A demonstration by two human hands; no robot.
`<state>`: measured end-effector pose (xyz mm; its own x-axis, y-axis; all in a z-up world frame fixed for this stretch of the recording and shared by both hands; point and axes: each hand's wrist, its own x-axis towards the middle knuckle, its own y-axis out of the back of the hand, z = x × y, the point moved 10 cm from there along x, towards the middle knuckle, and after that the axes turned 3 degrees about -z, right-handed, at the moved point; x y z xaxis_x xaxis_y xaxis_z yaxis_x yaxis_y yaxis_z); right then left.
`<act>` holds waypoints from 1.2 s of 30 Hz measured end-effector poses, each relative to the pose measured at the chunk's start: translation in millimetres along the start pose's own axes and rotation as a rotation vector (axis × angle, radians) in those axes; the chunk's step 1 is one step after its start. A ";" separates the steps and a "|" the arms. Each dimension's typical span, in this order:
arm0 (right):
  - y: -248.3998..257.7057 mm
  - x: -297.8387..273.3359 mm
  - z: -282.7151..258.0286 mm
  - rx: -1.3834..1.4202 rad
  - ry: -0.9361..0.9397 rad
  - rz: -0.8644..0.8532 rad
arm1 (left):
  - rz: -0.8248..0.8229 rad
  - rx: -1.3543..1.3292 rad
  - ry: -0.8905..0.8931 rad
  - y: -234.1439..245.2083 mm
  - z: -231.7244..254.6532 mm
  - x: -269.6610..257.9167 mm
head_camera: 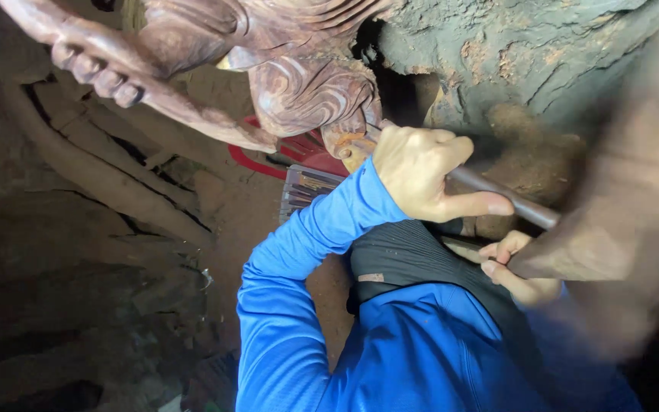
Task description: Carving a wooden statue using a chisel and mallet.
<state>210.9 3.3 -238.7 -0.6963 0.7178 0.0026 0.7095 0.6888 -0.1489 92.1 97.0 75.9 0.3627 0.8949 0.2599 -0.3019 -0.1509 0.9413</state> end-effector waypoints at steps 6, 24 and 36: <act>7.1 -10.1 -50.5 0.132 0.003 0.265 | 0.084 -0.070 0.105 1.4 -18.0 -8.1; -8.6 -208.6 52.5 0.073 -0.703 0.772 | -0.272 -0.439 0.306 -198.3 -52.6 -323.9; -23.0 -140.7 55.1 -0.251 -0.676 0.722 | -0.505 -0.456 0.496 -220.3 -114.8 -358.6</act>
<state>286.6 -119.2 -290.1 0.0467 0.8161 -0.5760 0.9326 0.1710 0.3179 -72.6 -142.5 -249.4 0.1529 0.9062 -0.3943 -0.5723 0.4065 0.7122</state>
